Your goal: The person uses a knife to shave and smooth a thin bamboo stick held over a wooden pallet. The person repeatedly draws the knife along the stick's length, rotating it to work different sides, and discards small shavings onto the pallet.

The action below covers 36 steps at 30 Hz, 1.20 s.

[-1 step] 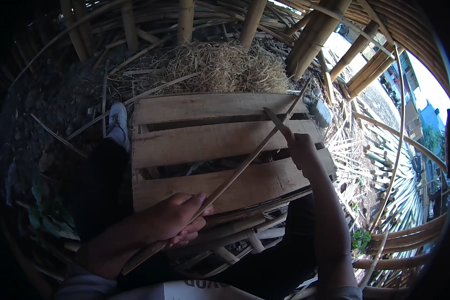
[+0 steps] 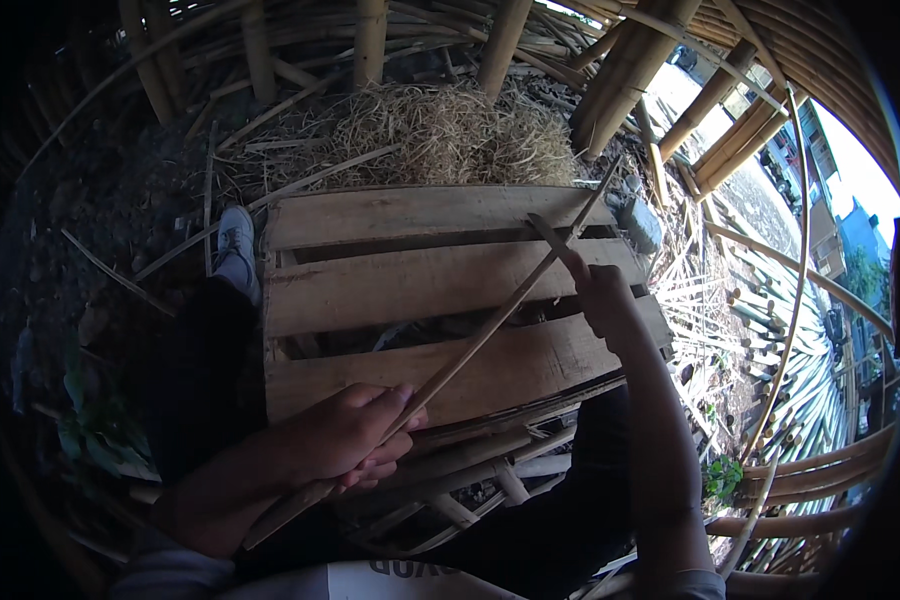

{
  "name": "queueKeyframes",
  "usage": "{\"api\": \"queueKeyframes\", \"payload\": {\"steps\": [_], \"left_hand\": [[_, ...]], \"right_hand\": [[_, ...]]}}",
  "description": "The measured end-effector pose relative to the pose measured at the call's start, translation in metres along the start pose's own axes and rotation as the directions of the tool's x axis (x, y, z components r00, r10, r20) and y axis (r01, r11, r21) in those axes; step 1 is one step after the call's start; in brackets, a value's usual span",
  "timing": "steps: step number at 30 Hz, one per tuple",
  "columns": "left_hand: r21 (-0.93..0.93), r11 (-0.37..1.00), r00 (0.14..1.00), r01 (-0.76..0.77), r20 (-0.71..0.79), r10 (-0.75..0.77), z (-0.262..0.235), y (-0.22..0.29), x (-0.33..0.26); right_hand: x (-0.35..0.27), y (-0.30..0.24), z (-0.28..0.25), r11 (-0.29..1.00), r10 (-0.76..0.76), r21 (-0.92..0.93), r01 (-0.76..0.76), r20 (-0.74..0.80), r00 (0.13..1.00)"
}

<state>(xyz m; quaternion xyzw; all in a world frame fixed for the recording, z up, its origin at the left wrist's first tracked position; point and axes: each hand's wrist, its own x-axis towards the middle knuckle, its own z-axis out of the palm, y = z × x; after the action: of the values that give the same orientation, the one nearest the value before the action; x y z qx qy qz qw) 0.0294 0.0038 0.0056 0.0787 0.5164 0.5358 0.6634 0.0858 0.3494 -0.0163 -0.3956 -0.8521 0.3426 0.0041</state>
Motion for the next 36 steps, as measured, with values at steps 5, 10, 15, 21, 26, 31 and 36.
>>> {"api": "queueKeyframes", "payload": {"steps": [5,10,15,21,26,31,36], "left_hand": [[0.078,0.997,1.0,0.004,0.019,-0.006,-0.005,-0.004,0.012],[0.092,0.996,0.999,-0.011,0.042,0.007,-0.008,0.003,0.009],[0.098,0.995,0.999,-0.026,0.03,0.023,-0.007,-0.006,0.015],[0.074,0.997,1.0,-0.016,0.017,0.015,-0.008,-0.004,0.011],[0.127,0.991,0.999,-0.03,0.014,0.029,-0.007,0.003,0.01],[0.101,0.995,1.0,-0.018,0.011,0.017,-0.005,0.0,0.012],[0.094,0.995,1.0,-0.026,0.012,0.025,-0.01,-0.004,0.013]], "right_hand": [[-0.003,0.014,0.012,0.972,-0.231,-0.047,0.23,-0.032,0.972],[-0.007,0.004,0.013,0.979,-0.187,-0.092,0.18,-0.078,0.979],[0.006,0.002,-0.002,0.995,-0.071,-0.069,0.071,-0.005,0.997],[0.004,0.0,0.017,0.973,-0.228,-0.054,0.225,-0.072,0.971],[0.001,0.022,0.037,0.873,-0.47,-0.208,0.442,-0.109,0.876],[-0.004,-0.012,0.014,0.983,-0.165,-0.1,0.157,-0.078,0.983],[-0.013,-0.007,0.018,0.971,-0.211,-0.1,0.215,0.048,0.976]]}}
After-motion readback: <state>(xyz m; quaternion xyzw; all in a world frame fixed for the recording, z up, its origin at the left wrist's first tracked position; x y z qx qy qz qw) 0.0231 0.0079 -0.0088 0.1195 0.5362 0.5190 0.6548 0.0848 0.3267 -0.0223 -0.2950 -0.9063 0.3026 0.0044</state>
